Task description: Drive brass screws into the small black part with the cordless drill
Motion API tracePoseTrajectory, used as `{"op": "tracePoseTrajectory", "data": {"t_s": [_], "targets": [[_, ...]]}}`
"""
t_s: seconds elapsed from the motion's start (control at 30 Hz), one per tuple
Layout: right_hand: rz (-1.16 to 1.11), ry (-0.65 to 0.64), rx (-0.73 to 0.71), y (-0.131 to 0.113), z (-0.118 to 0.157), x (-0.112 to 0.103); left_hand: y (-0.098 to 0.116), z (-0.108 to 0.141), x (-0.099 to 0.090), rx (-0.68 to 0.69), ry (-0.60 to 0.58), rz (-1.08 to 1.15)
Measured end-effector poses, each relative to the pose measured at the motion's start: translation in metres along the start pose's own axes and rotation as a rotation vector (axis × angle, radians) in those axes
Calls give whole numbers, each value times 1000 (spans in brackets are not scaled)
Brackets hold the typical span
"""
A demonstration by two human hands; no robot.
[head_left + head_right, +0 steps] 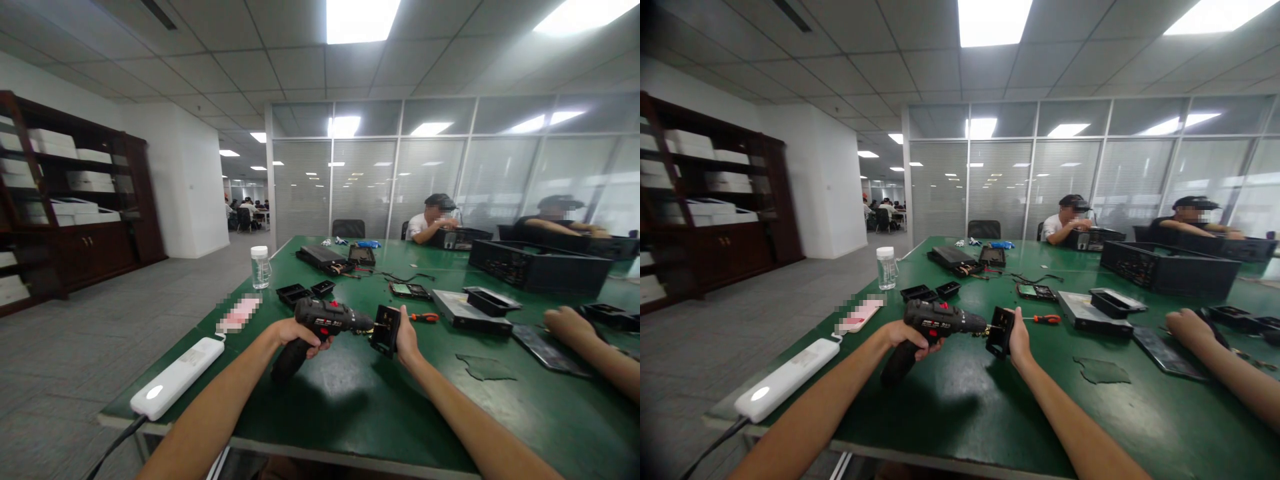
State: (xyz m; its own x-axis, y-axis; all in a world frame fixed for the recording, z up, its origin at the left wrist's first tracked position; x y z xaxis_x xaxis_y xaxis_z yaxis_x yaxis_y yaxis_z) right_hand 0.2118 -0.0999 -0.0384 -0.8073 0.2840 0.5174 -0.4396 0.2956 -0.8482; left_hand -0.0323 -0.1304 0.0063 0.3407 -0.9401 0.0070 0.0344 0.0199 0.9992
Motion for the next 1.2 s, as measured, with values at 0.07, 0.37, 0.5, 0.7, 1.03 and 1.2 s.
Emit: {"op": "tracePoseTrajectory", "data": {"t_s": [0.07, 0.37, 0.5, 0.7, 1.03, 1.2], "targets": [[10, 0, -5, 0, 0, 0, 0, 0, 0, 5, -1, 2], [28, 37, -63, -3, -1, -3, 1, 1, 1, -2, 0, 9], [14, 12, -48, 0, -3, -3, 0, 1, 0, -5, -5, 10], [-6, 9, -29, 2, -4, -4, -1, 0, -1, -3, -23, 13], [10, 6, -61, 1, -4, -4, 0, 0, 0, 12, 7, -9], [1, 12, -67, -2, -3, -3, 1, 1, 0, 11, -1, -2]]}}
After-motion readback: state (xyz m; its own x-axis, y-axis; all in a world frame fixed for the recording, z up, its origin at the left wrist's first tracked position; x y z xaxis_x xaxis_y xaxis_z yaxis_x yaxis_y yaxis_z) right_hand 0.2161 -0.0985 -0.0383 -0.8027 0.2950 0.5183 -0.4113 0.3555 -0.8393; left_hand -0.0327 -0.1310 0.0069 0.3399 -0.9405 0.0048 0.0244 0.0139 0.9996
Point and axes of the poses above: each hand's wrist, its own z-axis away from the middle knuckle, its own x-axis out of the palm, y = z × x, the point moved 5 cm from there along -z, towards the middle knuckle, and after that the axes turned 6 degrees about -z, right-handed, at the moved point
